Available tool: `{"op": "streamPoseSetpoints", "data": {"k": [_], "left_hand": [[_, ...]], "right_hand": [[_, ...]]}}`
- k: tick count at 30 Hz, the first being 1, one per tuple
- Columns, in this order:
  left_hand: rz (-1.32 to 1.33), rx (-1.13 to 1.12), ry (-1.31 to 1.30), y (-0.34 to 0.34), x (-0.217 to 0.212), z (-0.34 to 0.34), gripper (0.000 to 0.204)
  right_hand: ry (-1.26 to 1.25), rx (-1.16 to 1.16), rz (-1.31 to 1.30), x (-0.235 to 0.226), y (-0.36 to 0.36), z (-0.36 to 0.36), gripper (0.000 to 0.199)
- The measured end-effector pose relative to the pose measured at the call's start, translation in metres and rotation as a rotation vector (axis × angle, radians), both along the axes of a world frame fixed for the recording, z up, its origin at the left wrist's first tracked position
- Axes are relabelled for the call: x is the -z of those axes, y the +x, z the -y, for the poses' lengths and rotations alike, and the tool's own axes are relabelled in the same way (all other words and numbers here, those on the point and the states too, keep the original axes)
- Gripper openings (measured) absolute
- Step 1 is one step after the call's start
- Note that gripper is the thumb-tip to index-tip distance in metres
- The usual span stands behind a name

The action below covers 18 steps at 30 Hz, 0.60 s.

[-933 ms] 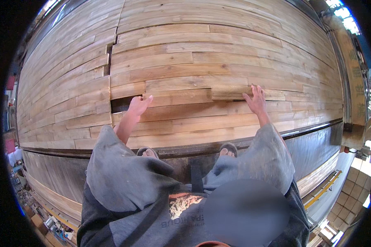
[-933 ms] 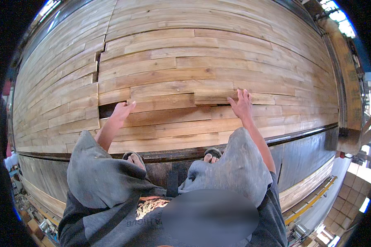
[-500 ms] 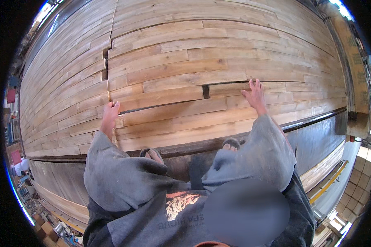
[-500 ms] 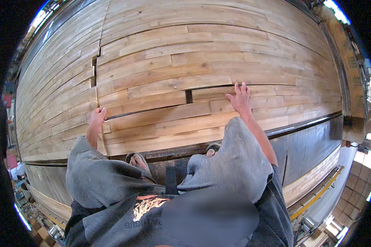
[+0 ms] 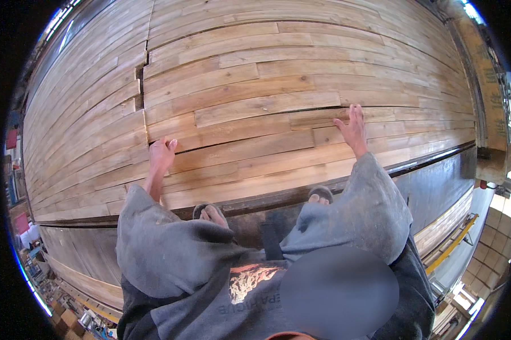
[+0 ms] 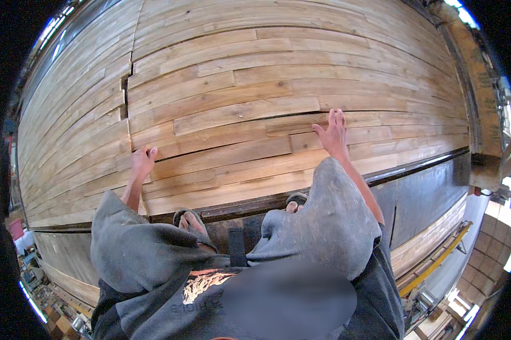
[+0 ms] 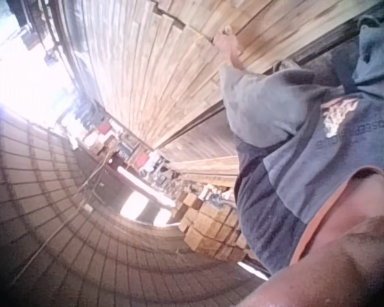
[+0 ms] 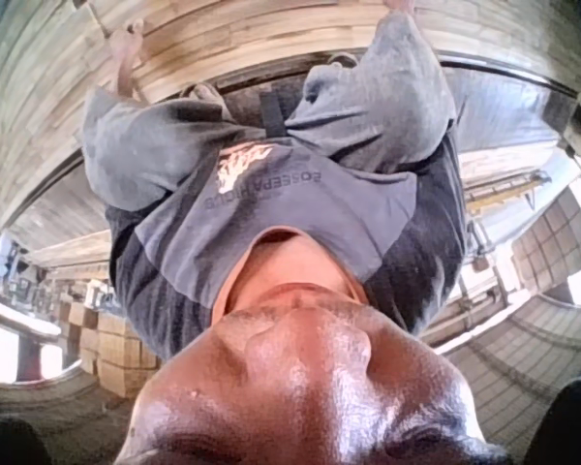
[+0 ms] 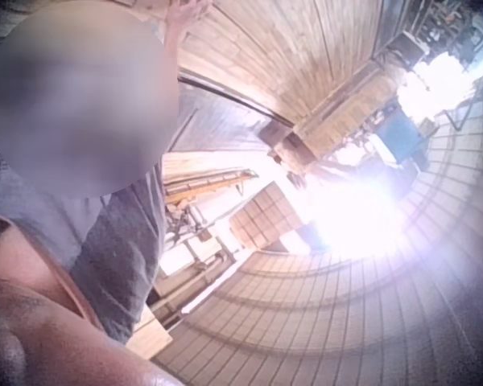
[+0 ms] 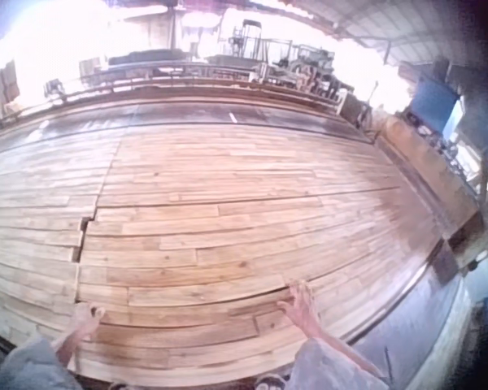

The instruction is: The person arranges wooden planks on a large flat surface, fitting them together by hand. Later, the person uses a metal rod to scrape accumulated sawdust from a woodworking machine.

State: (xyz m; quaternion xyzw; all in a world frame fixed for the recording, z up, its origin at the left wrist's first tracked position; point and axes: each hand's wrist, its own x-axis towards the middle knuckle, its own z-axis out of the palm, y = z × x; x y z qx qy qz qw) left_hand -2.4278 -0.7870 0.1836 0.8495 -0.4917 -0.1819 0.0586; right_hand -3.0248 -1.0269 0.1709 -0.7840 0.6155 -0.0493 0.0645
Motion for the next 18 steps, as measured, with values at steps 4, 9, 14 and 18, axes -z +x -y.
{"op": "streamPoseSetpoints", "data": {"k": [4, 9, 14, 18], "left_hand": [[0.048, 0.109, 0.262, -0.033, -0.042, 0.021, 0.040], [0.055, -0.124, -0.130, 0.015, -0.039, -0.002, 0.033], [0.062, -0.206, -0.208, 0.044, -0.026, -0.092, 0.040], [0.115, -0.272, -0.156, 0.032, -0.002, -0.127, 0.043]], "right_hand": [[-0.133, -0.036, -0.010, 0.007, -0.013, -0.002, 0.068], [0.039, 0.101, 0.114, 0.009, -0.041, -0.004, 0.067], [0.149, 0.093, 0.118, -0.002, -0.046, -0.052, 0.068], [0.191, -0.024, -0.025, -0.013, -0.005, -0.079, 0.067]]}}
